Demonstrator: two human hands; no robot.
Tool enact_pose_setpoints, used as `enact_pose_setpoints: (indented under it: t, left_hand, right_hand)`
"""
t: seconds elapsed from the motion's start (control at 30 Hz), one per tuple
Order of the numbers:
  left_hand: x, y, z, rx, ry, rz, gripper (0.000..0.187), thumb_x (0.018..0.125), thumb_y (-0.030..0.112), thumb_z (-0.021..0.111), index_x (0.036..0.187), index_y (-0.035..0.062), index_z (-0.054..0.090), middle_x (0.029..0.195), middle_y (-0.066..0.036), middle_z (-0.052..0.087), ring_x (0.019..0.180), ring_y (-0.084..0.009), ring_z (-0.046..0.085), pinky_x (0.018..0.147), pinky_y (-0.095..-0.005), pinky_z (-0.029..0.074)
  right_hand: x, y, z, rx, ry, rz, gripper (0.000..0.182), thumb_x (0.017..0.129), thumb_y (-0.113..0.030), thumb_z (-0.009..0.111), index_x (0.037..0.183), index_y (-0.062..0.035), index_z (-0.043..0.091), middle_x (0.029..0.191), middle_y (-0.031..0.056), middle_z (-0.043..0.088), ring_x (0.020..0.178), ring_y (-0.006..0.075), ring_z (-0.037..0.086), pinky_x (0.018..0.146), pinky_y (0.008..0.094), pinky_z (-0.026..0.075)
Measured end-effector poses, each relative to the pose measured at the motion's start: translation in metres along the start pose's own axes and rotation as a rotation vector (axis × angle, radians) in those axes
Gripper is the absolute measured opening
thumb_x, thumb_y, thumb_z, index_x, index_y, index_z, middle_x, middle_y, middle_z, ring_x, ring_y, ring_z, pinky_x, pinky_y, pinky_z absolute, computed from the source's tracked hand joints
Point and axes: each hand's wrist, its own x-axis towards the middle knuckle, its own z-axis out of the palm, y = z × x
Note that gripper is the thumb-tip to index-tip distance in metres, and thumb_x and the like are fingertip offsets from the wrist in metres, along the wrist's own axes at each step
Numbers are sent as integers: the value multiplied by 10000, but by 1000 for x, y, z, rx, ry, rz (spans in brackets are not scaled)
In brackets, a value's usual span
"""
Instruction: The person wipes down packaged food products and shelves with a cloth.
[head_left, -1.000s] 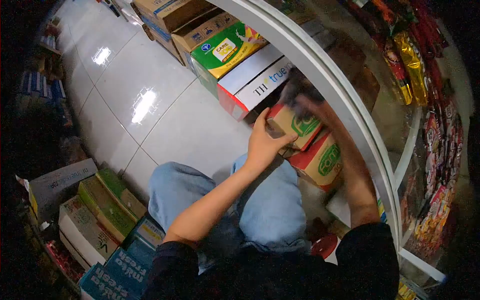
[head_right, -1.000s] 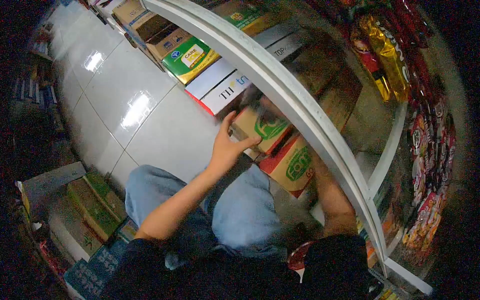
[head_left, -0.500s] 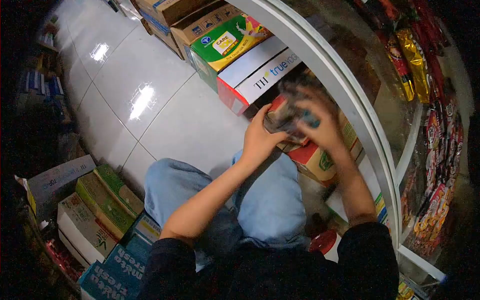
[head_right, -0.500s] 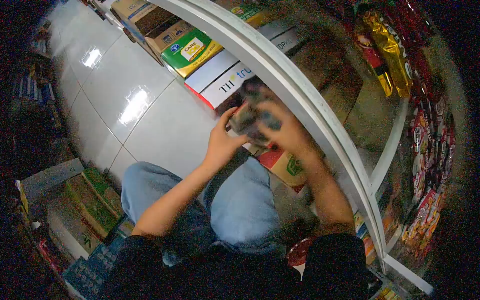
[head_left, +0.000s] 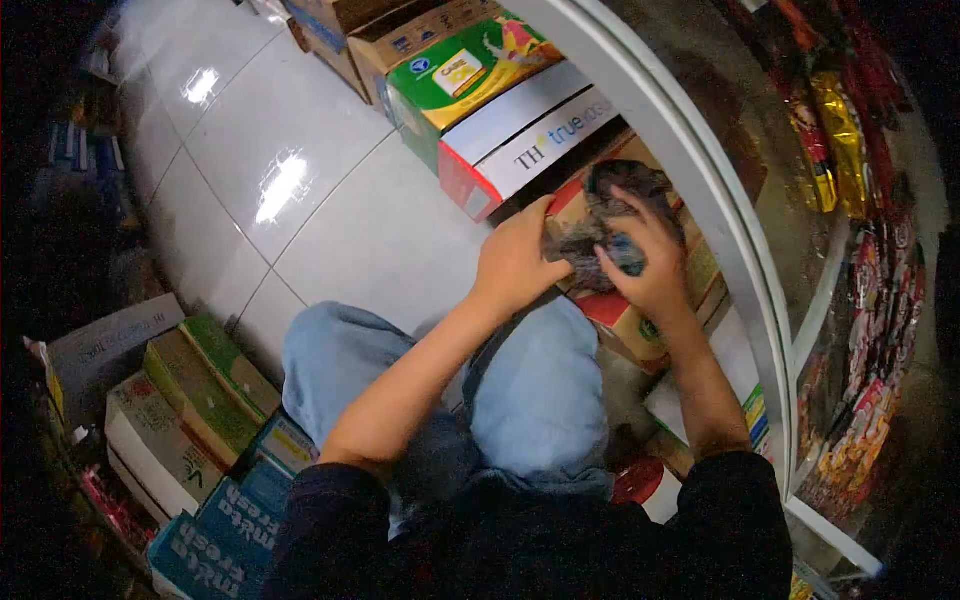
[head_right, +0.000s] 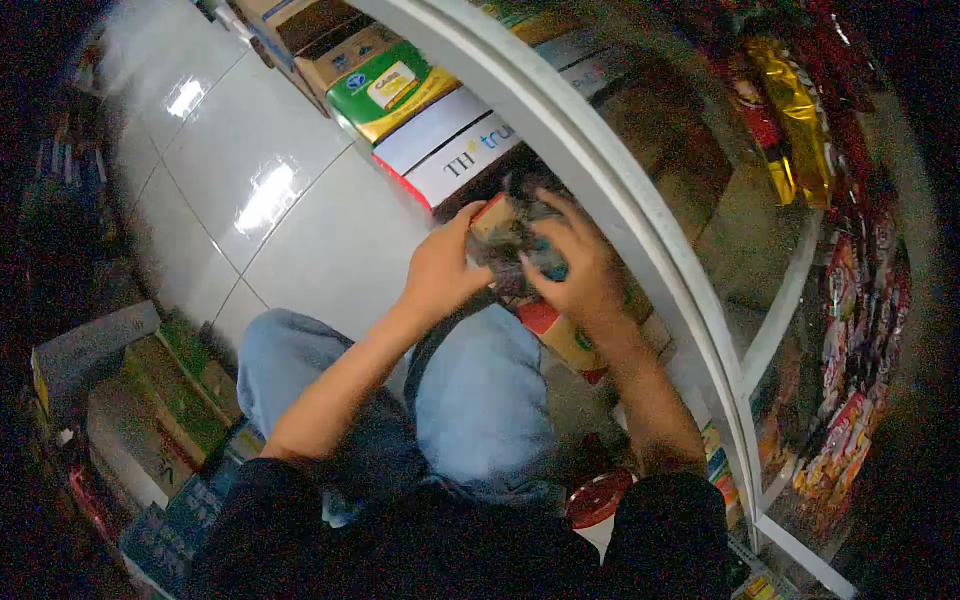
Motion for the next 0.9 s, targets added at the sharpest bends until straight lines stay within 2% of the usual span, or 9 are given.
enact_pose_setpoints:
  t: [0.07, 0.2, 0.33, 0.43, 0.5, 0.53, 0.6, 0.7, 0.9]
  left_hand:
    - [2, -4, 1, 56, -32, 49, 809, 598, 456, 694, 1177, -27, 400, 1086, -216, 513, 998, -339, 502, 859, -377, 399]
    - [5, -8, 10, -161, -3, 100, 804, 604, 390, 722, 1199, -1, 349, 1110, -212, 498, 1051, -317, 479, 891, -361, 374]
    - [8, -18, 19, -259, -3, 107, 819, 603, 342, 741, 1215, 6, 311, 1131, -195, 478, 1077, -285, 458, 920, -359, 348]
    - [11, -22, 19, -280, -22, 127, 867, 587, 417, 730, 1207, -33, 323, 1177, -238, 424, 1099, -331, 429, 931, -368, 339]
    - [14, -27, 20, -282, -28, 160, 876, 586, 420, 729, 1211, -28, 312, 1178, -241, 421, 1097, -334, 429, 932, -370, 338]
    - [14, -29, 21, -285, -43, 197, 884, 584, 424, 729, 1215, -24, 302, 1180, -243, 417, 1096, -337, 430, 933, -372, 336]
    - [14, -28, 23, -281, -38, 166, 893, 583, 430, 726, 1221, -19, 292, 1175, -244, 420, 1093, -340, 430, 934, -376, 336]
    - [13, -22, 19, -265, -51, 122, 860, 594, 382, 727, 1224, 5, 279, 1167, -229, 432, 1104, -325, 427, 939, -372, 331]
    - [13, -22, 19, -301, -57, 104, 881, 584, 437, 713, 1218, -7, 293, 1158, -251, 426, 1086, -348, 430, 928, -385, 338]
  right_hand:
    - [-2, 21, 0, -29, 88, 72, 342, 681, -73, 650, 1002, -15, 547, 1138, 130, 524, 1045, 247, 497, 878, 339, 390]
    - [21, 92, -19, 287, 93, 563, 366, 705, -112, 635, 1048, -34, 534, 1157, 131, 505, 1070, 243, 473, 900, 342, 371]
    - [30, 96, -17, 402, 43, 668, 390, 729, -150, 620, 1094, -52, 521, 1177, 133, 486, 1096, 238, 449, 923, 344, 353]
    - [25, 47, -7, 252, 3, 553, 409, 747, -179, 609, 1128, -65, 511, 1192, 134, 471, 1115, 235, 431, 940, 346, 338]
    - [18, 0, -4, 103, -56, 245, 422, 759, -198, 602, 1151, -74, 505, 1202, 134, 462, 1128, 233, 419, 952, 347, 329]
    - [16, -8, -5, -206, -100, -115, 416, 820, -245, 562, 1182, -58, 477, 1244, 138, 423, 1169, 203, 378, 986, 335, 297]
    - [24, 41, -8, 99, -102, -125, 387, 822, -190, 547, 1182, -62, 480, 1259, 132, 405, 1157, 216, 390, 982, 346, 305]
    - [28, 109, -25, 1055, -356, 442, 383, 802, -216, 555, 1138, -36, 515, 1175, 163, 480, 1117, 238, 434, 886, 324, 395]
    - [52, 44, -48, 854, -366, 1010, 380, 799, -204, 561, 1135, -32, 514, 1142, 162, 506, 1067, 250, 478, 869, 345, 410]
